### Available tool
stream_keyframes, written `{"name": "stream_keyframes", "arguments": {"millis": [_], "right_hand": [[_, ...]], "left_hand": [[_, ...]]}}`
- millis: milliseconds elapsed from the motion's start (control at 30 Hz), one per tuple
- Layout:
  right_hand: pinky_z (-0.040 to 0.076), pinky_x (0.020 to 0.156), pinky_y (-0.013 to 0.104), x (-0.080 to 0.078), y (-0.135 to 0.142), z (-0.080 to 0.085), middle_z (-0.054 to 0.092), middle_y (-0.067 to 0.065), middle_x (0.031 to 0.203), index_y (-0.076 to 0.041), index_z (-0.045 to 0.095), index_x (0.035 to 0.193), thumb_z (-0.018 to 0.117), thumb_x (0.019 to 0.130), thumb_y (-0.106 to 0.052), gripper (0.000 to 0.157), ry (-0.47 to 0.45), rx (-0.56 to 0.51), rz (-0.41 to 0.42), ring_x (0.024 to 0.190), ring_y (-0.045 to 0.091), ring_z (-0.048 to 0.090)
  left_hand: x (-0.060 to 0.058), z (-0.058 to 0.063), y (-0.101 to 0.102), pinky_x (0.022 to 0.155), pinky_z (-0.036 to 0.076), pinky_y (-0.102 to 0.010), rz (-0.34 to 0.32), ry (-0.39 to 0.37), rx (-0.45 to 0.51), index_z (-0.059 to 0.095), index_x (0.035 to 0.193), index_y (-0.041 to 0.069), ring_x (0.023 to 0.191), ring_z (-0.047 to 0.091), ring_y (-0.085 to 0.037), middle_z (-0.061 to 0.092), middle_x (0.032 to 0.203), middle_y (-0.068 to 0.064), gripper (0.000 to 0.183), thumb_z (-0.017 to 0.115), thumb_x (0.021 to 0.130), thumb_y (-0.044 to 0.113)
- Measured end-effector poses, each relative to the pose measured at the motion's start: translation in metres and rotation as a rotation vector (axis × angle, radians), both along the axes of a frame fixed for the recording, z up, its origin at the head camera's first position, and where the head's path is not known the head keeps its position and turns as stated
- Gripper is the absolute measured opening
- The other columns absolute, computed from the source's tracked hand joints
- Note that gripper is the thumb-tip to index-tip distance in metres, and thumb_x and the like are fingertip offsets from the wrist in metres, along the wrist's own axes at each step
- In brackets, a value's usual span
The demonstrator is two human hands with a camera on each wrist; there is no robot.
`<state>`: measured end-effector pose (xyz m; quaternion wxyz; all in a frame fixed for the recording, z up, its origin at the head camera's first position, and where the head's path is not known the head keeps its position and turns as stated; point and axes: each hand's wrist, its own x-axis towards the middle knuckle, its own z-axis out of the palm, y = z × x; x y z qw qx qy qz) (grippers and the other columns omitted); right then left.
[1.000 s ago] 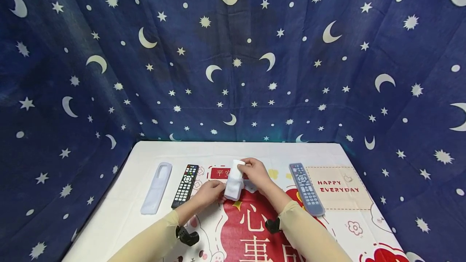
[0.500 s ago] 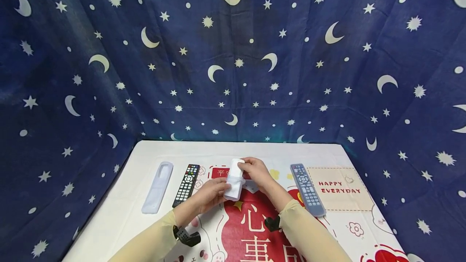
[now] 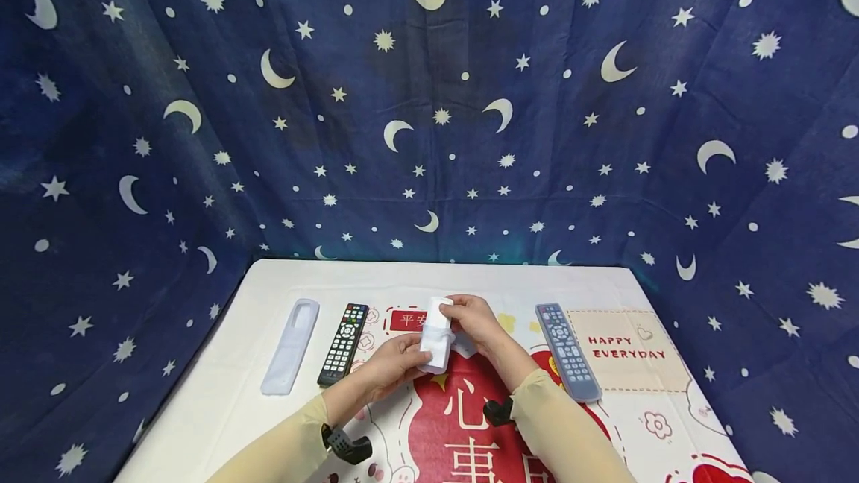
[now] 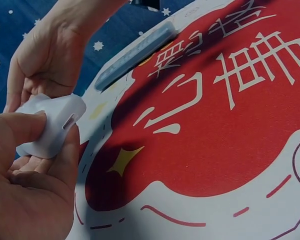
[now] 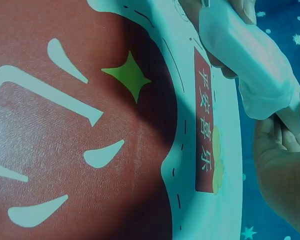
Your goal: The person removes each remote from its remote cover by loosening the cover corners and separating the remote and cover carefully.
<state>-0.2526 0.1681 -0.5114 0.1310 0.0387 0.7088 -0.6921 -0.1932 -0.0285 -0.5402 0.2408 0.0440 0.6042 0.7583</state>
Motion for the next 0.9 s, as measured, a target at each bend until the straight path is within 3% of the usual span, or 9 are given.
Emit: {"name": "stream_keyframes", "arguments": {"millis": [900], "right_hand": [[0.056, 0.077, 0.029, -0.011, -0.006, 0.003, 0.069, 0.017, 0.117, 0.007, 0.063, 0.13, 0.071, 0.095, -0.016, 0.042, -0.044, 0.01, -0.028, 0.094, 0.022, 0.065]], "left_hand": [[0.002, 0.0, 0.003, 0.092, 0.057, -0.036, 0.087, -0.003, 0.002, 0.04, 0.145, -0.016, 0.109, 0.067, -0.025, 0.065, 0.128, -0.021, 0.054, 0.062, 0.099, 0.002]]}}
